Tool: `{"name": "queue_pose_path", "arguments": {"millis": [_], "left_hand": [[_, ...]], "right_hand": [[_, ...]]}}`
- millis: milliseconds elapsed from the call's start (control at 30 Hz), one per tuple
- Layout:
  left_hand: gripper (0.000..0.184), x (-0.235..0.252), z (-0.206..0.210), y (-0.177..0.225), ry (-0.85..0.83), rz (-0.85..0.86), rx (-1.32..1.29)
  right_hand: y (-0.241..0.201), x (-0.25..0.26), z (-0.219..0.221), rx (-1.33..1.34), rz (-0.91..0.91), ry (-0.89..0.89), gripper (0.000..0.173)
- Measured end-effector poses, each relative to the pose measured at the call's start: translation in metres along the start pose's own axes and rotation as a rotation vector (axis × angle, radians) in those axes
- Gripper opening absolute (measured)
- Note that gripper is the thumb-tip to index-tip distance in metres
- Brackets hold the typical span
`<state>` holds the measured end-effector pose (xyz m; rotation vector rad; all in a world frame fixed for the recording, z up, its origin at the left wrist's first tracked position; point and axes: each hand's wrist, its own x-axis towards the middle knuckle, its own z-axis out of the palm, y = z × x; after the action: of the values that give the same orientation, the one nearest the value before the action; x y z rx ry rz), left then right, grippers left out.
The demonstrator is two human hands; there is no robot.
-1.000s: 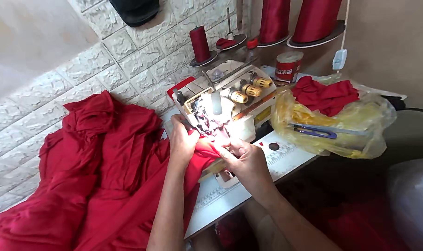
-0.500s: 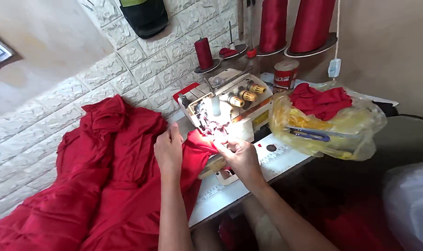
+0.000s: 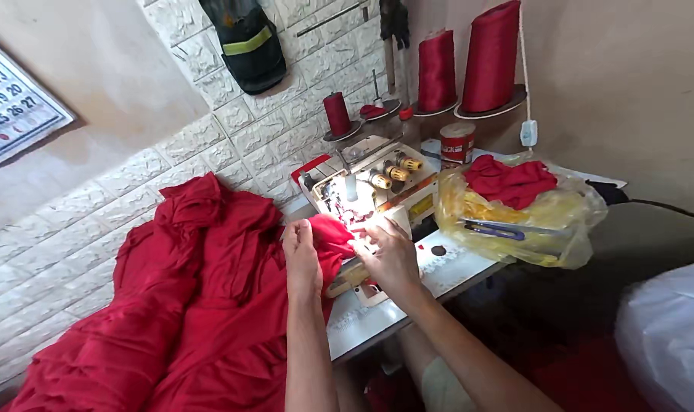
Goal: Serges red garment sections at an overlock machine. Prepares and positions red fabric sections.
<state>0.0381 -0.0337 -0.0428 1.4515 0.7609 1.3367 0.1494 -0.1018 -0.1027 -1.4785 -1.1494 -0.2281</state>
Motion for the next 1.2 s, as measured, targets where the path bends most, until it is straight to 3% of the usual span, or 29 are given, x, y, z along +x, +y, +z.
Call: {"name": "queue_pose_path", "arguments": {"millis": [100,267,500,567,633,967,1200], "left_hand": [[0.022,0.001,0.008,0.006,0.033,-0.140,-0.238],[0.012,0.002,0.012,0.006,0.049,-0.205,-0.271],[0.025,0.007,0.007,-0.005,0.057,0.016,0.018],[0.040,0.010,0.003,-0.005,0.077,0.020,0.091],[0.041,0.012,0.001,-0.005,0.094,0.005,0.116],[0.022,0.007,0.003,-0.001,0.064,-0.012,0.031],[0.038,0.007,0.008,-0.005,0.132,-0.045,-0.110]], "right_hand": [[-0.003,0.006,-0.003,0.139,0.066,-0.125,0.020],[-0.004,0.022,-0.009,0.308,0.154,-0.350,0.033],[0.002,0.030,0.000,0.328,0.077,-0.340,0.030],[0.003,0.029,0.002,0.330,0.032,-0.326,0.026],[0.002,0.025,0.003,0.314,-0.012,-0.278,0.024],[0.004,0.021,0.009,0.242,-0.044,-0.185,0.025],[0.009,0.017,0.008,0.235,-0.068,-0.151,0.022]]}}
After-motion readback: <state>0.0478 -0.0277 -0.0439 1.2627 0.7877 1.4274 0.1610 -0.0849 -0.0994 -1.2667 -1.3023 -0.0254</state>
